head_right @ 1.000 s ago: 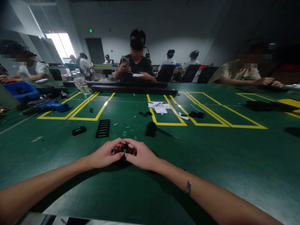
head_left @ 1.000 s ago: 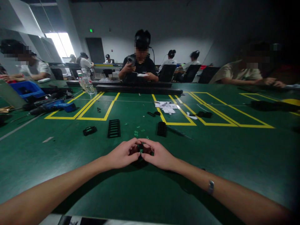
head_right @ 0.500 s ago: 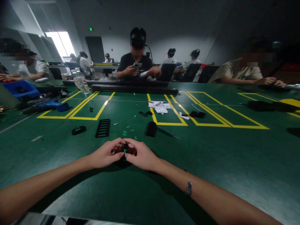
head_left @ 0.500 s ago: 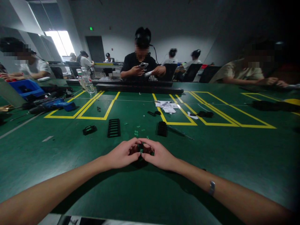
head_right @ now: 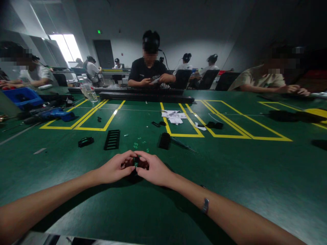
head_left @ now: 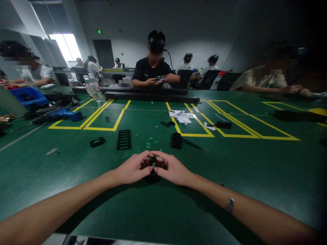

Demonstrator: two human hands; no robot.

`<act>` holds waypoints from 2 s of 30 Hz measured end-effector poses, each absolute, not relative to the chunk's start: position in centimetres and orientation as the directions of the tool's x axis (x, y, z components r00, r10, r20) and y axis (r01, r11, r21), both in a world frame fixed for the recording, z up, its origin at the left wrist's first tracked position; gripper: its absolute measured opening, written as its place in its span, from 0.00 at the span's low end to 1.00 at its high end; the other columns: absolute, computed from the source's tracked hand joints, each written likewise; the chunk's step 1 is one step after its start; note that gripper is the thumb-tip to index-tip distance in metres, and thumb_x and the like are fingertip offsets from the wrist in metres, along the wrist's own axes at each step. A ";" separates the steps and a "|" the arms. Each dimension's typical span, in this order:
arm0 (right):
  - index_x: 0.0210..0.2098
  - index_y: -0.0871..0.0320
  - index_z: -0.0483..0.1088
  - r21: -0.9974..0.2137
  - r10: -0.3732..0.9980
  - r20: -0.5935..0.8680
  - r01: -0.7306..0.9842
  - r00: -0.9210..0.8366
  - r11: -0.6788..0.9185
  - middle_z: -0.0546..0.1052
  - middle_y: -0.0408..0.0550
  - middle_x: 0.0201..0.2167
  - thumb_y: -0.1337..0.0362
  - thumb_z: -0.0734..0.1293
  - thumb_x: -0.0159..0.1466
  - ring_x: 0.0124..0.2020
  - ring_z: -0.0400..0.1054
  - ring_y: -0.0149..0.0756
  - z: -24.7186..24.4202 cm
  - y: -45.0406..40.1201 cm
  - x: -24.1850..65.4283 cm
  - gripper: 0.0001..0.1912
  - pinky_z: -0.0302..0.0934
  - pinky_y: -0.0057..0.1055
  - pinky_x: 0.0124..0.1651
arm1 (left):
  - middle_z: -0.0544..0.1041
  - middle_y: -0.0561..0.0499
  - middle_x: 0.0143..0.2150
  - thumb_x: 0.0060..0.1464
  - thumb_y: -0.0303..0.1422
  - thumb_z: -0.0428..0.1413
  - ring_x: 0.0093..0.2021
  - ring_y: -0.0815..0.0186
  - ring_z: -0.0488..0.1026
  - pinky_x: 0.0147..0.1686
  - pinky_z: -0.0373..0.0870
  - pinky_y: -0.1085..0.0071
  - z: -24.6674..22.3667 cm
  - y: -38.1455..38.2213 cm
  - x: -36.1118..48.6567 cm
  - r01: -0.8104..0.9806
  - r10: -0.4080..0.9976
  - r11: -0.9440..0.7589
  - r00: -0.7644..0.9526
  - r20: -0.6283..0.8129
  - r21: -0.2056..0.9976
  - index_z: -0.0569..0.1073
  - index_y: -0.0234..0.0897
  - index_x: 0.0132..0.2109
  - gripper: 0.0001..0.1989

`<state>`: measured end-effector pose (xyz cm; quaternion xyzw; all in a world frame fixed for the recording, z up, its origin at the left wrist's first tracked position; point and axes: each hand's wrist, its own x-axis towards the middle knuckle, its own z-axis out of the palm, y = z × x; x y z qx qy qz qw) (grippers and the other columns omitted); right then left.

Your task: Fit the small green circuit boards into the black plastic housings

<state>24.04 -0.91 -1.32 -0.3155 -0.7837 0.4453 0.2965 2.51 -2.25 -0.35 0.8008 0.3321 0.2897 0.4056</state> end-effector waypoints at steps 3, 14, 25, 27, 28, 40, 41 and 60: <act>0.62 0.56 0.65 -0.888 0.756 0.178 0.228 -0.630 0.399 0.79 0.46 0.37 0.71 0.67 0.61 0.35 0.72 0.36 -1.2 -0.9 24.1 0.29 0.67 0.31 0.38 | 0.71 0.56 0.34 0.62 0.29 0.54 0.31 0.71 0.67 0.31 0.62 0.74 -0.3 -2.2 2.5 0.308 0.765 -0.459 0.614 0.194 0.834 0.67 0.37 0.54 0.13; 0.63 0.57 0.65 -0.888 0.755 0.174 0.230 -0.633 0.398 0.77 0.44 0.34 0.71 0.67 0.62 0.32 0.70 0.34 -1.1 -1.0 24.0 0.29 0.65 0.29 0.35 | 0.72 0.54 0.35 0.62 0.30 0.53 0.31 0.70 0.67 0.32 0.63 0.74 -0.4 -2.2 2.4 0.308 0.763 -0.460 0.618 0.192 0.833 0.67 0.37 0.54 0.13; 0.64 0.56 0.65 -0.884 0.757 0.176 0.237 -0.630 0.403 0.79 0.46 0.37 0.71 0.67 0.61 0.35 0.72 0.36 -1.0 -1.0 24.0 0.30 0.67 0.32 0.39 | 0.72 0.55 0.34 0.62 0.29 0.53 0.30 0.71 0.67 0.31 0.63 0.75 -0.4 -2.2 2.4 0.295 0.757 -0.471 0.620 0.208 0.832 0.67 0.37 0.54 0.13; 0.63 0.56 0.65 -0.884 0.759 0.178 0.236 -0.627 0.403 0.79 0.46 0.37 0.71 0.67 0.61 0.35 0.72 0.36 -1.1 -1.0 24.0 0.30 0.67 0.32 0.39 | 0.72 0.55 0.34 0.62 0.29 0.54 0.31 0.71 0.67 0.31 0.63 0.75 -0.4 -2.2 2.4 0.299 0.760 -0.470 0.616 0.209 0.831 0.67 0.37 0.54 0.13; 0.64 0.57 0.65 -0.884 0.759 0.179 0.236 -0.626 0.403 0.79 0.46 0.37 0.71 0.67 0.61 0.35 0.72 0.36 -1.2 -1.0 24.1 0.30 0.67 0.31 0.39 | 0.71 0.55 0.34 0.62 0.29 0.54 0.31 0.71 0.66 0.31 0.62 0.74 -0.4 -2.2 2.4 0.305 0.762 -0.470 0.614 0.206 0.828 0.67 0.37 0.54 0.14; 0.63 0.57 0.65 -0.886 0.753 0.178 0.230 -0.633 0.403 0.79 0.46 0.37 0.71 0.67 0.61 0.36 0.73 0.36 -1.1 -0.9 24.0 0.30 0.68 0.32 0.40 | 0.73 0.53 0.36 0.62 0.29 0.53 0.31 0.70 0.67 0.32 0.63 0.74 -0.3 -2.2 2.4 0.318 0.765 -0.458 0.617 0.185 0.830 0.66 0.37 0.54 0.14; 0.63 0.57 0.65 -0.885 0.753 0.178 0.231 -0.634 0.404 0.79 0.46 0.37 0.71 0.67 0.61 0.36 0.73 0.36 -1.2 -0.9 24.0 0.30 0.68 0.32 0.40 | 0.73 0.53 0.36 0.62 0.29 0.53 0.31 0.70 0.67 0.32 0.63 0.74 -0.3 -2.2 2.4 0.322 0.767 -0.458 0.615 0.184 0.829 0.66 0.37 0.54 0.14; 0.63 0.56 0.65 -0.882 0.754 0.179 0.236 -0.632 0.407 0.79 0.45 0.35 0.70 0.67 0.62 0.38 0.74 0.38 -1.2 -1.0 24.0 0.29 0.68 0.34 0.44 | 0.71 0.55 0.34 0.62 0.30 0.53 0.31 0.70 0.66 0.32 0.62 0.74 -0.7 -2.1 2.3 0.343 0.771 -0.472 0.607 0.192 0.812 0.66 0.37 0.53 0.13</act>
